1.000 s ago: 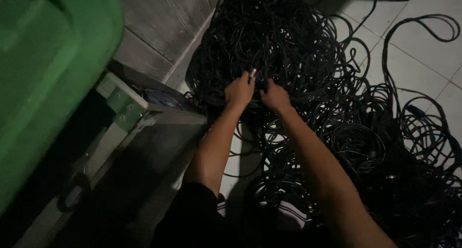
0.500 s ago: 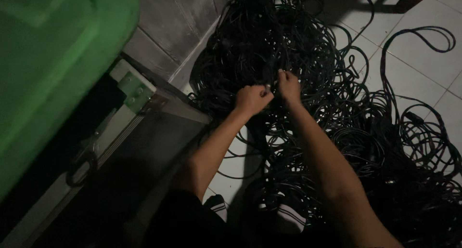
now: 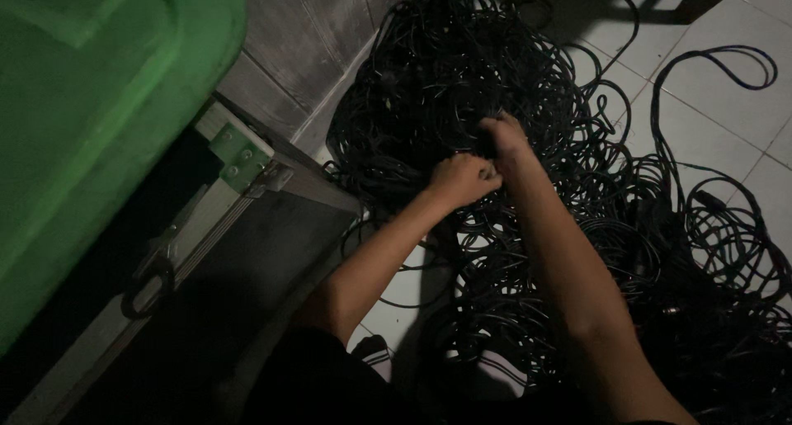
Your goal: The person coils a cable by hand from a pile on the floor, wraps it into a loop, and places the coiled cable into a large white plastic bin.
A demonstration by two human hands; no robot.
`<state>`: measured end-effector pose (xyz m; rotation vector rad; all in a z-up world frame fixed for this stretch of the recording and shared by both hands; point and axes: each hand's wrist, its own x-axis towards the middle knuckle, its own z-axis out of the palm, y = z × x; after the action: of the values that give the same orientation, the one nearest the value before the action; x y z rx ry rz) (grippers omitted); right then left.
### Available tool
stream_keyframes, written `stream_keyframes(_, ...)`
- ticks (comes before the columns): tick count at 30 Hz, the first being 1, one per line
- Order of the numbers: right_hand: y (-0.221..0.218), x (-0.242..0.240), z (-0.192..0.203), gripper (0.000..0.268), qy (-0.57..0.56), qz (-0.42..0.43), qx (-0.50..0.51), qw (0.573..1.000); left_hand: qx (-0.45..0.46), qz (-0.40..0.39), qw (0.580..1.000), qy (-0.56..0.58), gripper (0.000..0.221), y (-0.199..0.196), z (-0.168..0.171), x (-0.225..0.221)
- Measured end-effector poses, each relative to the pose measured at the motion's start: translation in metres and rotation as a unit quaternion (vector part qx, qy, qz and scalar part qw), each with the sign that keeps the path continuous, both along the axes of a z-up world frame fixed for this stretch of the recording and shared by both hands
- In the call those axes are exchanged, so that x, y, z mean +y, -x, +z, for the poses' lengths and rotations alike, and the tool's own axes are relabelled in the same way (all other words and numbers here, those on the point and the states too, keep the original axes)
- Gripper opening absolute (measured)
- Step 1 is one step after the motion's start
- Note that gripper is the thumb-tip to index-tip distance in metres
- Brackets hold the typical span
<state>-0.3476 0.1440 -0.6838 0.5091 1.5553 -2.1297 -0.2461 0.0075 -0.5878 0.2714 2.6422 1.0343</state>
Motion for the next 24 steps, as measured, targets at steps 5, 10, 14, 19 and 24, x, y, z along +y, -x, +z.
stream_keyframes(5, 0.012, 0.012, 0.02, 0.037, 0.048, -0.06, 0.031, 0.997, -0.085, 0.025, 0.996, -0.009, 0.049, 0.029, 0.011, -0.025)
stream_keyframes(10, 0.018, 0.016, 0.07, 0.037, -0.033, -0.025, 0.114, 0.993, 0.003, 0.103, 0.993, -0.061, 0.037, 0.054, 0.022, -0.066)
stream_keyframes(14, 0.007, 0.007, 0.13, 0.039, -0.02, -0.02, 0.113, 0.993, 0.072, 0.168, 0.981, -0.064, 0.036, 0.065, 0.029, -0.082)
stream_keyframes(19, 0.0, -0.007, 0.184, 0.041, 0.001, 0.002, 0.181, 0.984, 0.217, 0.217, 0.948, -0.089, 0.063, 0.069, 0.045, -0.083)
stream_keyframes(24, -0.006, -0.013, 0.207, 0.057, -0.069, 0.025, 0.2, 0.977, 0.299, 0.165, 0.932, -0.124, 0.102, 0.07, 0.099, -0.09)
